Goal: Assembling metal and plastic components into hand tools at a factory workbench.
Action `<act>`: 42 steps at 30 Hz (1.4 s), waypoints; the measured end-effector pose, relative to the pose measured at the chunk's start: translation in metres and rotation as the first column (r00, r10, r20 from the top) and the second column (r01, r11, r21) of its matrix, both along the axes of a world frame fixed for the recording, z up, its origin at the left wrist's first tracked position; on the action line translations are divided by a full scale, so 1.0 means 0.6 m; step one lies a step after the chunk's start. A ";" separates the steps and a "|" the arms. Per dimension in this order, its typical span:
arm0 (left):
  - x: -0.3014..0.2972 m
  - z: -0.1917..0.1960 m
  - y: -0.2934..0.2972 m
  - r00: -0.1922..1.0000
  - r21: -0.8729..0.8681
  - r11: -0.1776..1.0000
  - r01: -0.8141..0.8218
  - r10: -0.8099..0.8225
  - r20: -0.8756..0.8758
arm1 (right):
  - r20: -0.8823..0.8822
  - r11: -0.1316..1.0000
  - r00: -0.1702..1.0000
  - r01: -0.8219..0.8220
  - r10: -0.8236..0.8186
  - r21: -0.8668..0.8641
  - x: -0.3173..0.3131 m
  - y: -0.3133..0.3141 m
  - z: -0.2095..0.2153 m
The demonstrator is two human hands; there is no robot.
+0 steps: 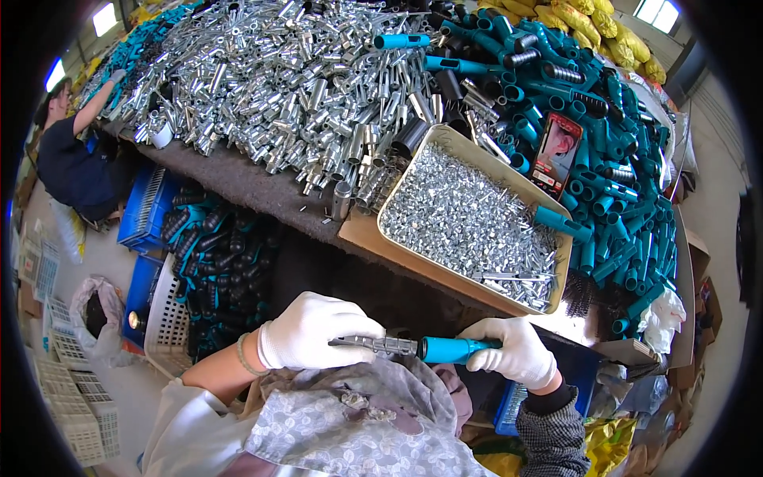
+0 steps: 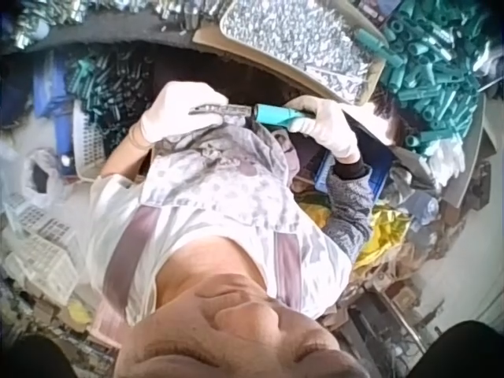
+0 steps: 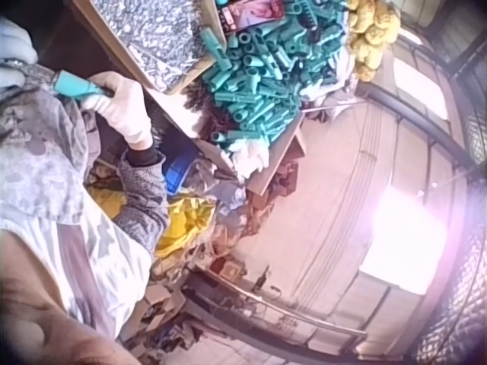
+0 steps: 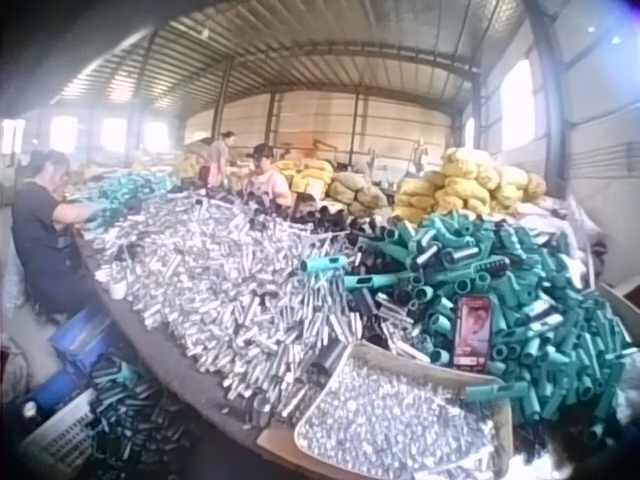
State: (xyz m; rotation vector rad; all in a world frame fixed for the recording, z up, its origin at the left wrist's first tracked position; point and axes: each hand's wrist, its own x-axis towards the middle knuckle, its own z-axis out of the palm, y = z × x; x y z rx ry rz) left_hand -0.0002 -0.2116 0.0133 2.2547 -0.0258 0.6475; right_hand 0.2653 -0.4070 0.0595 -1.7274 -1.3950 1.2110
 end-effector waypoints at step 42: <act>0.047 -0.013 -0.058 0.995 0.111 0.989 -0.096 0.098 -0.020 | 0.782 0.908 0.462 0.209 -0.419 0.363 0.159 0.056 0.002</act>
